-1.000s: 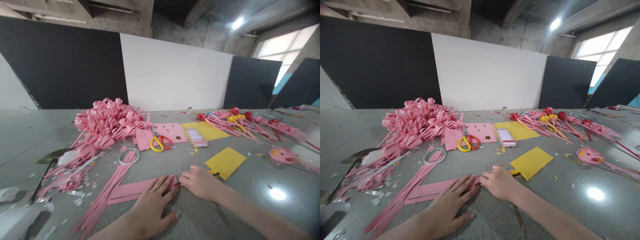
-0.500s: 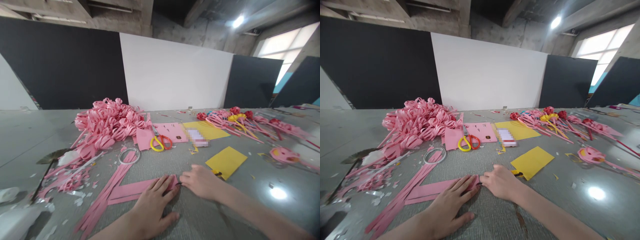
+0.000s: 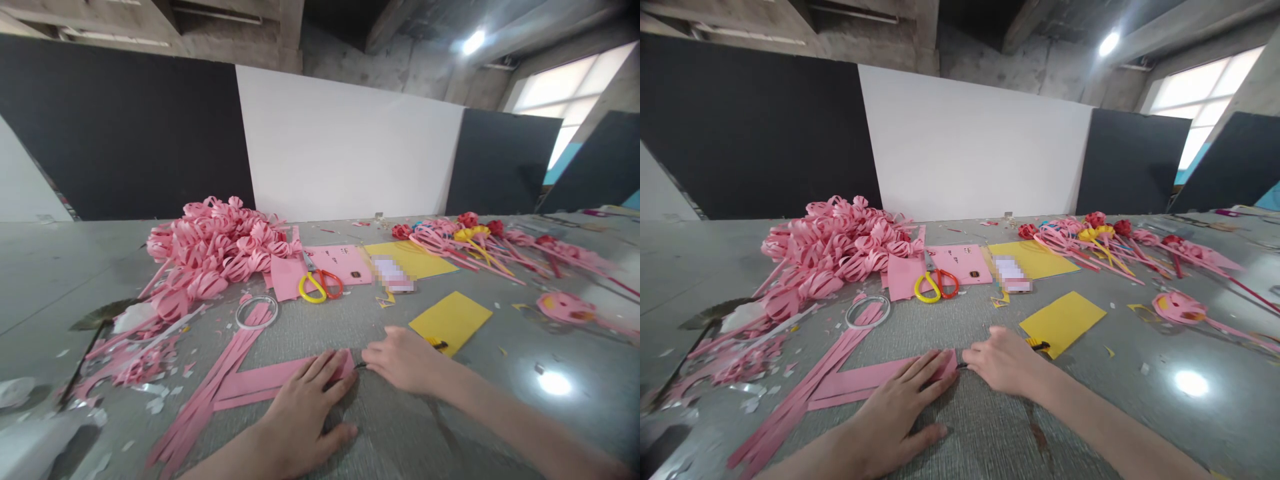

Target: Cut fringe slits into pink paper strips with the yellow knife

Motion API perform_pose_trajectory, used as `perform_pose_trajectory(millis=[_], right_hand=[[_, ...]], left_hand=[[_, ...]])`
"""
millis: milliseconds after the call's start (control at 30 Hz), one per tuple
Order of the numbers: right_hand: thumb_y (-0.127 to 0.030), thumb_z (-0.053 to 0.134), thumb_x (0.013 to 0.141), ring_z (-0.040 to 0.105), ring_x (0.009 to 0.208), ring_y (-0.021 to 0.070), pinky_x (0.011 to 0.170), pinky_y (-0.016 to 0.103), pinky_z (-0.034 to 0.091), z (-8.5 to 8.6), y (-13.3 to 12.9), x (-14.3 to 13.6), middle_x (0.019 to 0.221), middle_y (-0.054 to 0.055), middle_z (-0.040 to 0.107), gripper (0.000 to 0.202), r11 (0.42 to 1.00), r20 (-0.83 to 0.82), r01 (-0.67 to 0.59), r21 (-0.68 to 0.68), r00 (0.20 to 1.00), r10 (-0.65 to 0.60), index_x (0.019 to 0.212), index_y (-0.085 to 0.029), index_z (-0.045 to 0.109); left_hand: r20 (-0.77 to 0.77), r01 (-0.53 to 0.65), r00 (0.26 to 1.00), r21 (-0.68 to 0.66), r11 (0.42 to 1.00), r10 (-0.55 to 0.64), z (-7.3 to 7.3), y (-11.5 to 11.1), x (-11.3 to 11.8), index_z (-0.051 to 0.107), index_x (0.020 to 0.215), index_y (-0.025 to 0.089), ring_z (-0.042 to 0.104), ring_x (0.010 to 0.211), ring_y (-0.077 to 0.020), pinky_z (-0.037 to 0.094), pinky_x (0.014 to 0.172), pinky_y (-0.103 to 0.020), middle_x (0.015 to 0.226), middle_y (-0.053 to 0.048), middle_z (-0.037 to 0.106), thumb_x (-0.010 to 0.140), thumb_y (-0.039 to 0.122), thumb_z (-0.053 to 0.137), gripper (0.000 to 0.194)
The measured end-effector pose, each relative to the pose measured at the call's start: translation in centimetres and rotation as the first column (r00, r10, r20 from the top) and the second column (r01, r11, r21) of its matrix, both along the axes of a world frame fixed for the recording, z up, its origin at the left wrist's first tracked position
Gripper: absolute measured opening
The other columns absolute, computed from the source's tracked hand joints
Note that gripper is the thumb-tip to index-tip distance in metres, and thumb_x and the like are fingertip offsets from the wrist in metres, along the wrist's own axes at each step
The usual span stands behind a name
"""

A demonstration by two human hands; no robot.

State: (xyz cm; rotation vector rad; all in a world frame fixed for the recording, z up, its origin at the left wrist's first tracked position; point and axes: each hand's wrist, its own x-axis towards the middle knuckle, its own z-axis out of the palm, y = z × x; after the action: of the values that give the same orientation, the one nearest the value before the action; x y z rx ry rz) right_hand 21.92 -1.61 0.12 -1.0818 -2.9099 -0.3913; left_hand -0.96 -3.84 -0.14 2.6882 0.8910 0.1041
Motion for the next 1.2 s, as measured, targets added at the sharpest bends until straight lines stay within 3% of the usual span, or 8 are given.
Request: perform_pose_trajectory(millis=[400,633,733,833,967,1200], right_hand=[[-0.025,0.042,0.084,0.055,0.057,0.0129,0.056,0.026,0.026,1.1,0.2,1.5,0.064,-0.003,0.062,0.017,0.991,-0.059,0.08,-0.105,0.995,-0.086,0.072,-0.02,0.052],[-0.03,0.036,0.087,0.054,0.058,0.0138,0.048,0.022,0.02,1.5,0.9,1.2,0.062,0.0,0.059,0.023,0.911,-0.159,0.322,-0.259,0.916,-0.368,0.072,-0.02,0.051],[-0.03,0.035,0.088,0.052,0.056,0.0124,0.048,0.021,0.02,1.9,0.9,0.6,0.06,0.0,0.057,0.025,0.881,-0.232,0.336,-0.332,0.877,-0.422,0.071,-0.019,0.049],[-0.029,0.035,0.088,0.05,0.056,0.0115,0.049,0.021,0.021,2.0,0.7,0.1,0.061,0.0,0.057,0.025,0.872,-0.278,0.321,-0.37,0.857,-0.434,0.07,-0.019,0.048],[-0.029,0.035,0.088,0.053,0.061,0.0131,0.05,0.021,0.023,1.5,0.8,-0.1,0.065,0.001,0.059,0.022,0.879,-0.296,0.356,-0.317,0.843,-0.448,0.073,-0.019,0.049],[-0.029,0.033,0.088,0.054,0.06,0.0147,0.05,0.022,0.025,0.7,1.2,0.0,0.064,0.002,0.059,0.023,0.889,-0.359,0.408,-0.208,0.814,-0.457,0.077,-0.02,0.05]], left_hand=[[0.022,0.0,1.0,-0.011,1.0,0.0,0.0,0.1,-0.1,0.019,0.133,0.029,0.012,0.127,-0.0266,0.017,0.101,-0.046,0.141,-0.004,0.014,0.082,0.054,0.036,0.059],[0.034,0.008,0.999,-0.037,0.999,-0.007,-0.1,0.4,-0.3,0.024,0.132,0.031,0.01,0.127,-0.0273,0.018,0.101,-0.046,0.141,-0.004,0.011,0.08,0.054,0.042,0.06],[0.042,0.015,0.999,-0.045,0.999,-0.013,0.0,0.4,-0.3,0.026,0.131,0.03,0.011,0.127,-0.0276,0.018,0.101,-0.046,0.141,-0.003,0.013,0.079,0.053,0.043,0.059],[0.04,0.001,0.999,-0.034,0.999,0.0,0.0,0.2,-0.2,0.018,0.133,0.028,0.01,0.127,-0.0263,0.016,0.102,-0.045,0.141,-0.004,0.012,0.08,0.054,0.041,0.064],[0.028,0.007,1.0,-0.032,0.999,-0.006,0.1,0.0,-0.1,0.008,0.135,0.024,0.008,0.128,-0.025,0.014,0.102,-0.045,0.141,-0.005,0.01,0.081,0.056,0.035,0.068],[0.051,0.048,0.998,-0.042,0.998,-0.045,0.4,-0.4,-0.2,0.024,0.131,0.031,0.004,0.126,-0.0344,0.014,0.098,-0.054,0.142,-0.006,0.006,0.076,0.062,0.039,0.065]])
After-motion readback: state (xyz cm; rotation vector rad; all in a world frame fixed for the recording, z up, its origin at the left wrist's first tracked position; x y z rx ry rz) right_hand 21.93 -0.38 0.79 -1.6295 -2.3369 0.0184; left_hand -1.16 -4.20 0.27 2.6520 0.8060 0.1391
